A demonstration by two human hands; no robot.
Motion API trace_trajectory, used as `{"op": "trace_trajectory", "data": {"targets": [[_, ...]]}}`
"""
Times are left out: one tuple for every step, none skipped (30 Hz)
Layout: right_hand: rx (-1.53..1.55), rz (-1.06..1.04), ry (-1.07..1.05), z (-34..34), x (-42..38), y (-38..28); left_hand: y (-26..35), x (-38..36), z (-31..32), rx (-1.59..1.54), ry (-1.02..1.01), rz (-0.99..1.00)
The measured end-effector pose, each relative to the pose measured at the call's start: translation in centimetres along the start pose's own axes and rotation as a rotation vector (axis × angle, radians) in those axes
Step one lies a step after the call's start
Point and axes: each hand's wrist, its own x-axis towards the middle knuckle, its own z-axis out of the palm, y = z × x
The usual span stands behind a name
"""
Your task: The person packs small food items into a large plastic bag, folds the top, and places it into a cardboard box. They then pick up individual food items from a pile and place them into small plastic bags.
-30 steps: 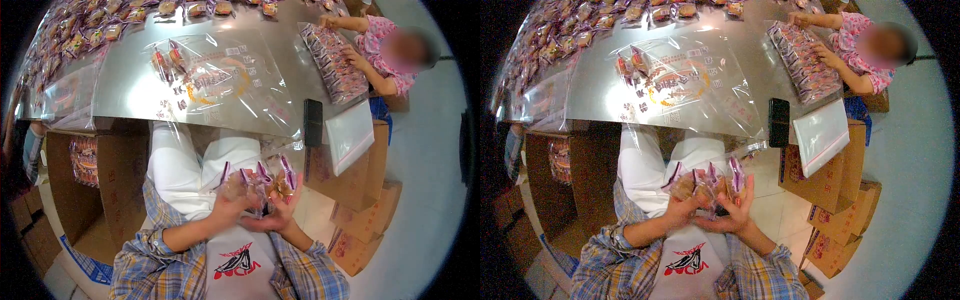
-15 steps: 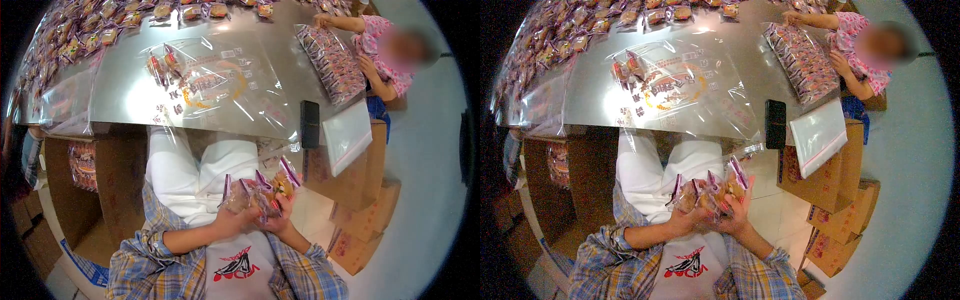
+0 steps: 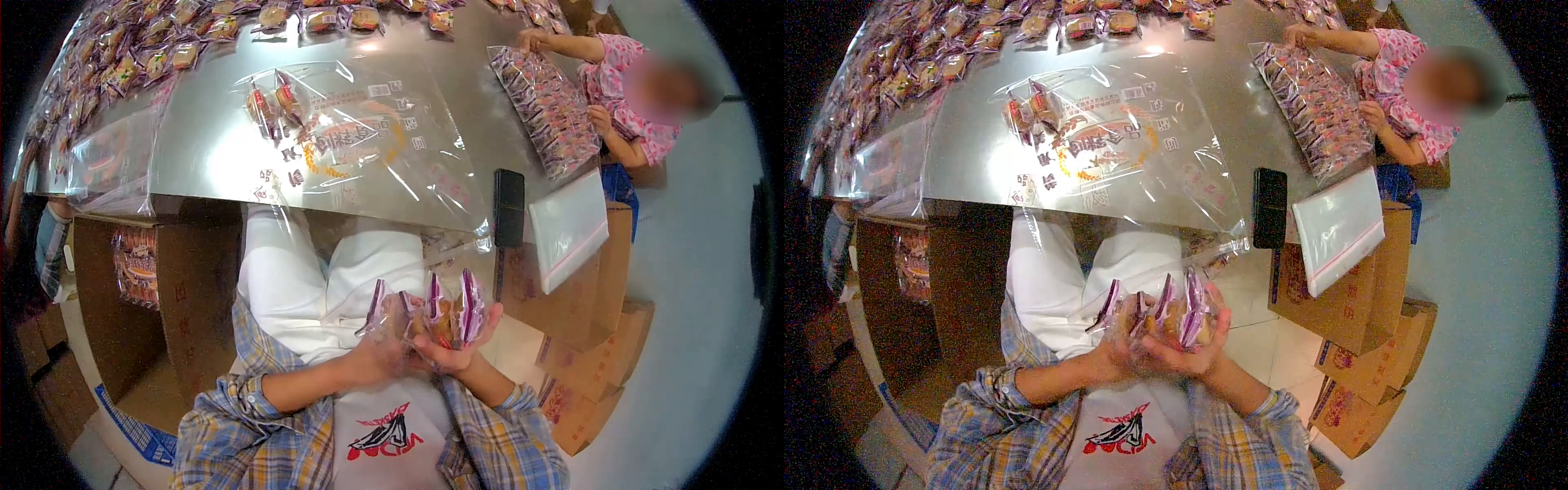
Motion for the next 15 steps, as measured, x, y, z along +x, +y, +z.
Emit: {"op": "trace_trajectory", "data": {"targets": [[-0.057,0.049,-0.038,-0.1,-0.2,0.0,0.2,0.2,-0.3,-0.379,0.014,-0.071],[-0.076,0.088,-0.022,0.0,-0.2,-0.1,0.1,0.3,-0.4,-0.515,0.029,-0.07],[-0.096,0.128,-0.007,0.1,0.0,-0.2,0.1,0.3,-0.4,-0.654,0.043,-0.067],[-0.114,0.168,0.007,0.2,0.4,-0.3,0.1,0.4,-0.4,-0.789,0.057,-0.063],[-0.121,0.185,-0.024,0.3,0.1,-0.3,-0.4,0.4,-1.3,-0.548,0.022,0.011],[-0.106,0.165,-0.017,0.4,0.4,0.1,-0.8,0.2,-1.2,-0.495,0.007,0.011],[-0.091,0.144,-0.011,0.4,0.8,0.4,-1.3,0.1,-1.2,-0.442,-0.008,0.012],[-0.077,0.123,-0.005,0.4,1.1,0.8,-2.2,0.0,-0.3,-0.578,-0.001,-0.058],[-0.135,0.204,-0.077,-0.2,0.0,1.3,-2.8,-0.2,0.1,-0.626,-0.006,-0.064],[-0.117,0.18,-0.032,-0.5,1.4,1.3,-3.0,-0.1,0.1,-0.674,-0.011,-0.071],[-0.1,0.154,0.013,-0.8,2.8,1.3,-2.4,0.6,-1.2,-0.63,-0.032,-0.016],[-0.085,0.128,0.057,-1.1,4.2,1.3,-1.4,1.3,-2.5,-0.669,-0.037,-0.096],[-0.003,0.213,0.127,-0.4,4.0,1.6,-0.3,2.0,-3.8,-0.709,-0.038,-0.177],[0.078,0.295,0.197,0.2,3.7,2.2,0.8,2.7,-5.1,-0.749,-0.036,-0.258],[0.104,0.302,0.173,0.1,3.2,2.7,0.9,2.9,-5.5,-0.775,-0.017,-0.313]]}}
